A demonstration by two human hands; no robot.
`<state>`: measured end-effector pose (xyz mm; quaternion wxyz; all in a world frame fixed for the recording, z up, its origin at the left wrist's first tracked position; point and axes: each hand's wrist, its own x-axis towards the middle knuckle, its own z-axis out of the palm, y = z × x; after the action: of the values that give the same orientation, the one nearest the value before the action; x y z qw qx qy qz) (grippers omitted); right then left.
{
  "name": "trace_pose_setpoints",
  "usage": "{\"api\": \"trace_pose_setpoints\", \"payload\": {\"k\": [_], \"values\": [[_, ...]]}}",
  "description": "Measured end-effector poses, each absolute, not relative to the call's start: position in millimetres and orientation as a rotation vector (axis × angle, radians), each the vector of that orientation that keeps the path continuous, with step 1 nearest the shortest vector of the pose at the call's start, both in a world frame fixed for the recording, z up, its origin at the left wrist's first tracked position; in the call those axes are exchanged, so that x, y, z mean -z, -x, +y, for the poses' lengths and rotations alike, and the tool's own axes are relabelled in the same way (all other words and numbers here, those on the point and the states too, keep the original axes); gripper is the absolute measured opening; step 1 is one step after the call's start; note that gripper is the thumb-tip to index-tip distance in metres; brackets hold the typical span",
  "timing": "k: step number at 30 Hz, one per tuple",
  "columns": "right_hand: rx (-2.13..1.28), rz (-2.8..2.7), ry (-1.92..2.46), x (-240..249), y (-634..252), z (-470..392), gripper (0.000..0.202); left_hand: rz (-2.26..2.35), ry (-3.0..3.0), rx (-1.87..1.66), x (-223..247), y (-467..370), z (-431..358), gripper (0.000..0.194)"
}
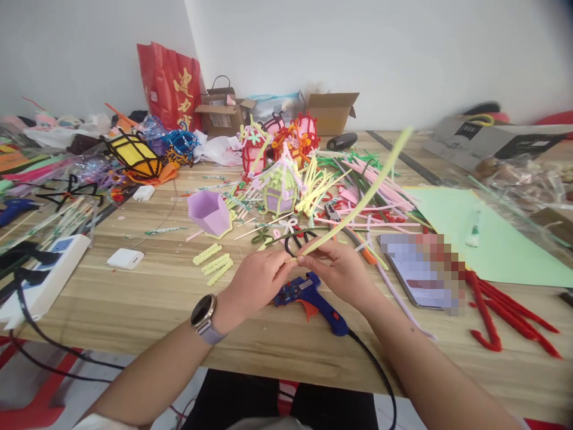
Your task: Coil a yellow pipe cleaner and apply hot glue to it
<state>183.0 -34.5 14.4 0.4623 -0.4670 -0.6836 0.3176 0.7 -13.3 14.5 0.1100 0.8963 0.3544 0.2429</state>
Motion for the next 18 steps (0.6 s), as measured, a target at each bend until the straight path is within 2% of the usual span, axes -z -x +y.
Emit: {"api": "trace_pose_setpoints", "payload": {"k": [5,11,18], "values": [[-0.803,-1.617,1.186,-9.6,-181.4,-34.2,0.02,0.978,-2.743,-0.77,-14.1,-0.6,-13.2,0.029],[-0.849,-1.589,1.172,-7.3,-180.7,-34.5,0.022,0.999,-2.651,-0.75,-13.5,-0.5,-11.2,0.014],[-1.021,-1.559,1.115,-12.7,-179.3,-37.0,0.025,0.934,-2.632,-0.931,-9.6,-1.3,-12.2,0.017]]}}
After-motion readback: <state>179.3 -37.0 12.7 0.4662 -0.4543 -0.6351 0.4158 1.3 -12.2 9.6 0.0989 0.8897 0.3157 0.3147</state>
